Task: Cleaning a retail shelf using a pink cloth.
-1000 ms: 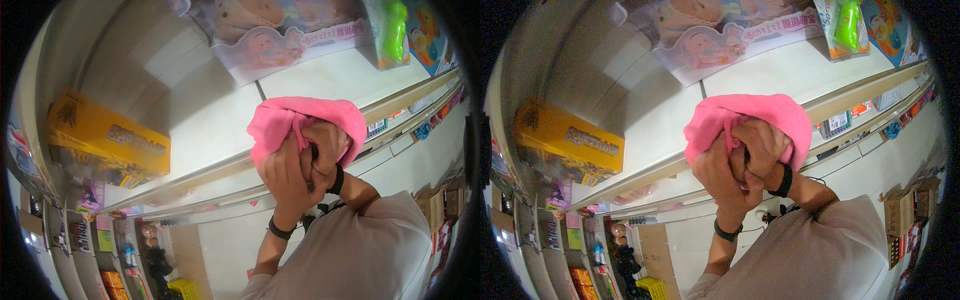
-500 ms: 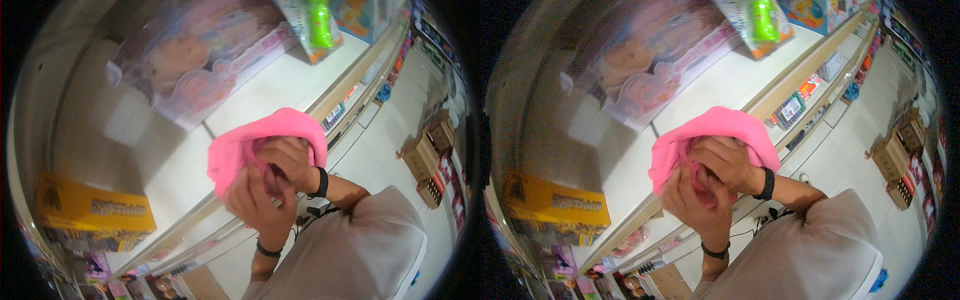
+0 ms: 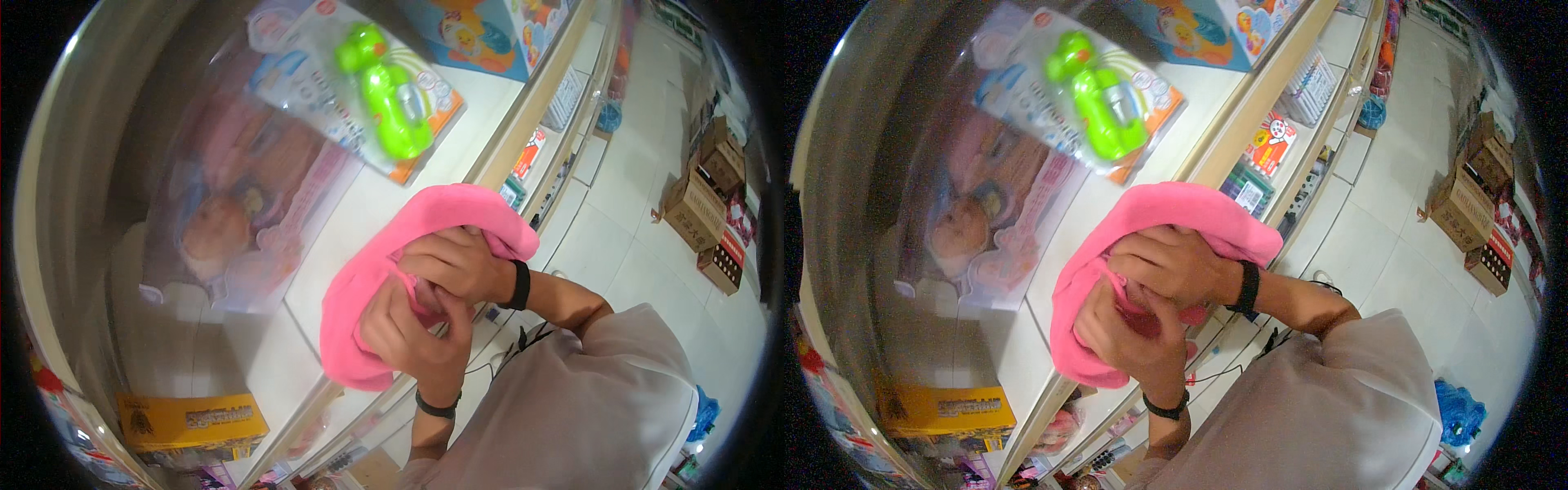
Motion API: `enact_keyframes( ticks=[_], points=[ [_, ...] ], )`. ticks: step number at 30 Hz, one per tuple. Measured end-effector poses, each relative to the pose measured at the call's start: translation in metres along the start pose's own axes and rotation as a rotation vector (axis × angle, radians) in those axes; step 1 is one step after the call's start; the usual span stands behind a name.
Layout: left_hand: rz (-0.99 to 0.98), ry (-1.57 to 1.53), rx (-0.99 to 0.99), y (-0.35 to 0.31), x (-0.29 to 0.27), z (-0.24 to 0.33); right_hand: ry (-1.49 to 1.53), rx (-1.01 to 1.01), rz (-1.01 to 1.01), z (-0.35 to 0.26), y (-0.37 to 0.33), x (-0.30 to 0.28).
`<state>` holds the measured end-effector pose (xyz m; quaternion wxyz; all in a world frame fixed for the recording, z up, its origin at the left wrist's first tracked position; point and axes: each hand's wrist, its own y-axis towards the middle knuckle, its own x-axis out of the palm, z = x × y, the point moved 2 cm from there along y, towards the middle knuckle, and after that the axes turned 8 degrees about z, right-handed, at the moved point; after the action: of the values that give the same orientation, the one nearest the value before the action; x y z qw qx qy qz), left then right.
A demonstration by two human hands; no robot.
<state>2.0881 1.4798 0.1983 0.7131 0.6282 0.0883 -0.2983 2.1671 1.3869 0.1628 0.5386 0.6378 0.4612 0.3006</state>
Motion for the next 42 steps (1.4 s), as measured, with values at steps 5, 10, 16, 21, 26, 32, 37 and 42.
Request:
enact_keyframes(
  ticks=[5, 10, 16, 21, 26, 32, 37, 42],
  points=[
    [0.023, -0.004, -0.035, 0.009, 0.040, 0.028, 0.046, -0.008, -0.021, 0.044, 0.005, -0.027],
    [0.062, -0.011, -0.015, 0.027, 0.072, 0.051, 0.166, 0.022, -0.078, 0.078, 0.016, -0.053],
    [-0.082, -0.045, -0.051, 0.026, 0.104, 0.075, 0.083, -0.063, -0.241, 0.115, 0.007, -0.076],
    [-0.694, -0.077, -0.314, 0.046, 0.126, 0.076, 0.033, 0.032, -0.175, 0.140, 0.007, -0.088],
    [-0.018, -0.137, 0.205, 0.045, 0.114, 0.066, -0.141, 0.107, 0.017, 0.133, -0.011, -0.066],
    [-0.006, -0.212, 0.281, 0.040, 0.079, 0.038, -0.214, 0.228, 0.202, 0.102, -0.005, -0.039],
    [-0.089, -0.237, 0.212, 0.016, 0.046, 0.010, -0.247, 0.316, 0.333, 0.059, -0.010, -0.021],
    [-0.026, -0.207, 0.230, 0.004, 0.007, -0.023, -0.227, 0.368, 0.318, 0.001, -0.019, 0.011]
  ],
)
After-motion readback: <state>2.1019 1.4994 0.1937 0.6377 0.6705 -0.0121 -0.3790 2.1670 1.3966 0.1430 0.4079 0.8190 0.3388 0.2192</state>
